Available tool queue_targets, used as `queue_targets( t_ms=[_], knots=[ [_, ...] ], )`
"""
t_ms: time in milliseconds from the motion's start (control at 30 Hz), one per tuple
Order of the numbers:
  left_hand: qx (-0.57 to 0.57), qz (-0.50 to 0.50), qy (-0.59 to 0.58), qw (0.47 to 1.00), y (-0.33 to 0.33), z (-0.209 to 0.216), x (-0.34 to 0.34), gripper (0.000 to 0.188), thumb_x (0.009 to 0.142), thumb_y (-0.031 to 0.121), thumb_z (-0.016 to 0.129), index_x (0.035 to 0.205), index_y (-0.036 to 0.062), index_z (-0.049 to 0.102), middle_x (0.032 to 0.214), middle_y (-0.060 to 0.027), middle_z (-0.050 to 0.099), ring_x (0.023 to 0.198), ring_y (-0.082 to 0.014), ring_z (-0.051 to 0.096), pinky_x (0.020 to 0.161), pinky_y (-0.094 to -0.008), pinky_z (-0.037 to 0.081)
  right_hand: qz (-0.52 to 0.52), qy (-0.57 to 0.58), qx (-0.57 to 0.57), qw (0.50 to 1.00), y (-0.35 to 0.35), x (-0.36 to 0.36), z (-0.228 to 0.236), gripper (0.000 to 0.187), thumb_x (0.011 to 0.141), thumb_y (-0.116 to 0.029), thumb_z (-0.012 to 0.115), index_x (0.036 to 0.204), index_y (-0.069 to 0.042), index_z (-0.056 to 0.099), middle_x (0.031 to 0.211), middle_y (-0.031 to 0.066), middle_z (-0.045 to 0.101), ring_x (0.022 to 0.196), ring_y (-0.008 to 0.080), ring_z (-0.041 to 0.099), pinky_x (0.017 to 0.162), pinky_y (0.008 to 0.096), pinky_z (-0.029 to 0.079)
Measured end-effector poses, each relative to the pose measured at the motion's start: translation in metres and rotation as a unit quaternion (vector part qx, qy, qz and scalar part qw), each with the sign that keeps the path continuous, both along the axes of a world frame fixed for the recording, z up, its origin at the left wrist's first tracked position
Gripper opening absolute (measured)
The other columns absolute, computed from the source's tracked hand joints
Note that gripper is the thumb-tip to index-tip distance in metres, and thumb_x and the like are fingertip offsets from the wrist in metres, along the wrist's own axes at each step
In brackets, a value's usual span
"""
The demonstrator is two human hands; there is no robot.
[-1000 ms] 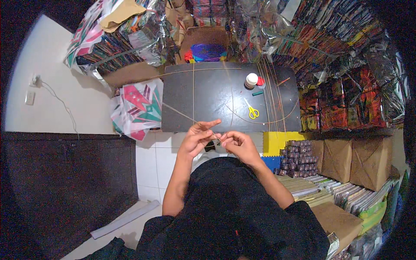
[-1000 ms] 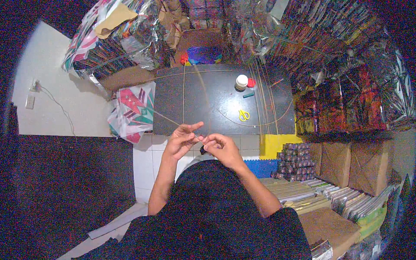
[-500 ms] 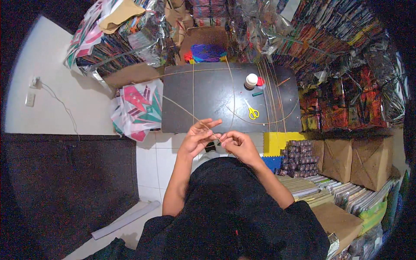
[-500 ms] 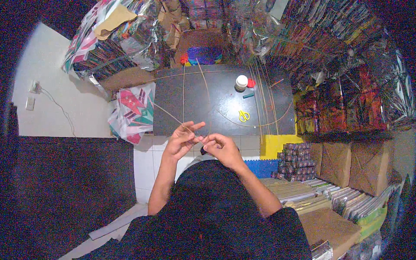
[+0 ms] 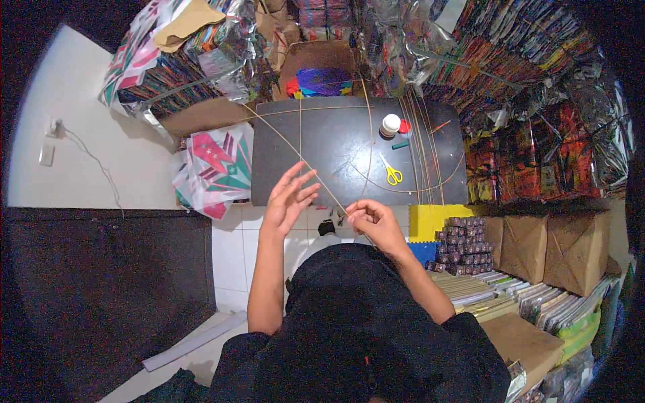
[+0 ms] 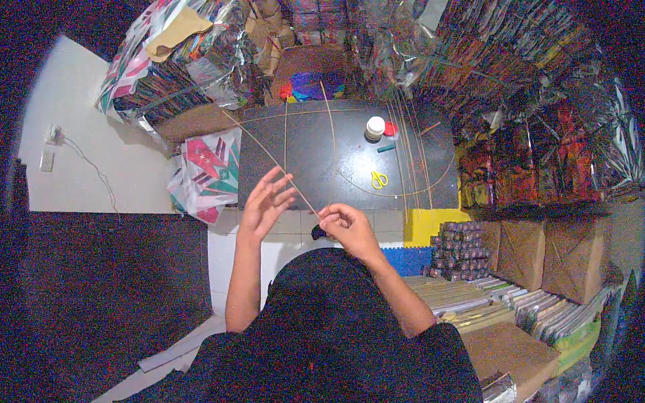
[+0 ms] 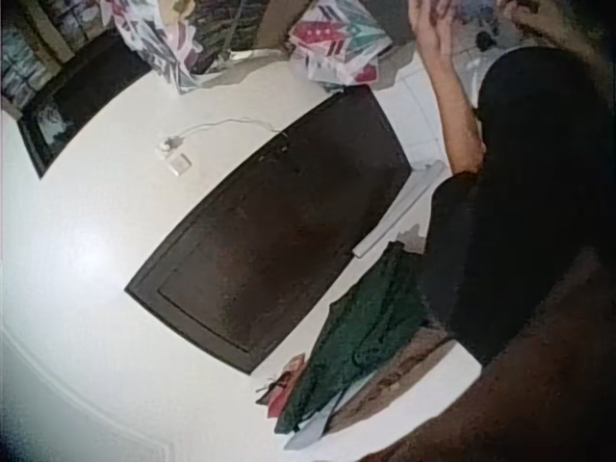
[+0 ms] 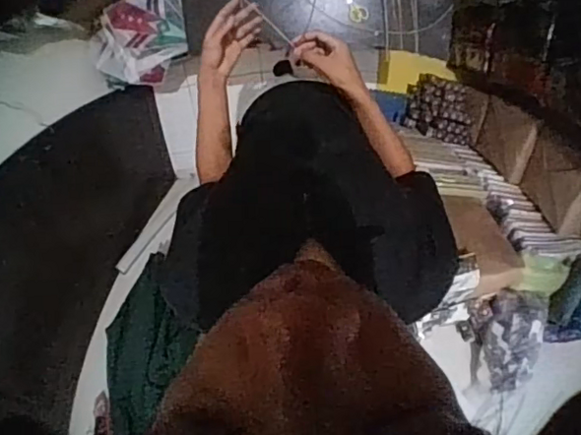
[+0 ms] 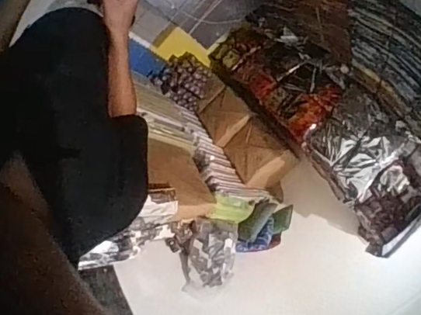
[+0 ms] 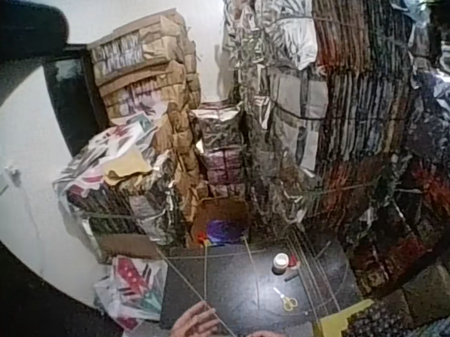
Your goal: Assembling the wooden frame for a kite using thin sticks and string.
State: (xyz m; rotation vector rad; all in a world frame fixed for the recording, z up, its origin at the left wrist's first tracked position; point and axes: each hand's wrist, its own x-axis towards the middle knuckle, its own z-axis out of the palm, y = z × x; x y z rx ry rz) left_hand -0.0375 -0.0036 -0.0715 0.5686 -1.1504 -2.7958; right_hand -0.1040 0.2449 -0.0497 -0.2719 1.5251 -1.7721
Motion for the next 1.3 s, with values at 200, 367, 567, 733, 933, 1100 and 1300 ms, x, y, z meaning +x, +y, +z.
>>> queue_targets(
  t_ms=[200,367,567,733,933,1100,1300],
  knots=[
    [-0.021,0.075,-0.026,0.997,-0.046,0.012,-0.014,0.041,0.106,0.022,0.049,0.142,0.004,0.046,0.13,-0.0152,0.063,0.089,-0.0199,0.07,0.069,-0.0272,0.059,0.01,0.004,-0.004,1.0,0.001,0.001,-0.007,0.019,0.09,-0.007,0.07,0.108,-0.001,0.067,0.088,0.0016,0.068,0.073,0.0052,0.061,0.066,0.0215,0.05],
    [0.025,0.108,-0.016,0.994,-0.083,0.018,-0.028,0.037,0.105,0.025,0.053,0.133,0.0018,0.051,0.121,-0.017,0.066,0.09,-0.0195,0.072,0.069,-0.0252,0.062,0.017,0.032,0.004,0.999,0.001,0.004,-0.009,0.02,0.089,-0.008,0.072,0.108,-0.002,0.068,0.087,0.0003,0.068,0.074,0.0053,0.061,0.067,0.0223,0.05],
    [0.061,0.118,-0.014,0.991,-0.085,0.023,-0.032,0.031,0.103,0.024,0.056,0.126,0.0029,0.054,0.114,-0.0177,0.068,0.087,-0.0203,0.073,0.069,-0.0262,0.063,0.025,0.021,0.014,0.999,0.002,0.003,-0.006,0.019,0.088,-0.009,0.072,0.106,-0.002,0.068,0.086,-0.0007,0.067,0.074,0.0048,0.06,0.069,0.0218,0.049],
    [0.092,0.114,-0.005,0.989,-0.086,0.024,-0.033,0.03,0.103,0.025,0.056,0.126,0.0046,0.054,0.112,-0.0163,0.069,0.085,-0.0204,0.073,0.067,-0.0271,0.064,0.026,0.023,0.006,0.999,0.002,0.004,-0.006,0.019,0.088,-0.009,0.073,0.105,-0.003,0.068,0.086,-0.0009,0.067,0.074,0.0045,0.06,0.068,0.0217,0.049],
    [0.101,0.118,0.006,0.988,-0.088,0.027,-0.029,0.024,0.103,0.027,0.057,0.114,0.0054,0.059,0.103,-0.0141,0.071,0.085,-0.0212,0.073,0.068,-0.0276,0.064,0.022,0.031,0.007,0.999,0.0,0.004,-0.005,0.018,0.088,-0.009,0.073,0.105,-0.003,0.069,0.085,-0.0013,0.067,0.074,0.0044,0.059,0.068,0.0217,0.049],
    [0.135,0.117,0.019,0.984,-0.095,0.02,-0.028,0.023,0.103,0.027,0.057,0.108,0.0046,0.063,0.102,-0.0144,0.072,0.084,-0.0237,0.074,0.068,-0.0294,0.065,0.029,0.047,0.029,0.998,0.001,0.004,-0.003,0.017,0.088,-0.009,0.073,0.104,-0.004,0.07,0.085,-0.0019,0.067,0.074,0.0042,0.058,0.068,0.0217,0.048],
    [0.123,0.133,0.004,0.983,-0.089,0.027,-0.029,0.022,0.103,0.026,0.057,0.105,0.0049,0.063,0.099,-0.013,0.072,0.084,-0.0226,0.074,0.067,-0.0295,0.065,0.027,0.048,0.031,0.998,0.001,0.004,-0.006,0.017,0.088,-0.009,0.072,0.104,-0.004,0.07,0.085,-0.0022,0.066,0.074,0.0037,0.057,0.068,0.0218,0.048]
  ],
)
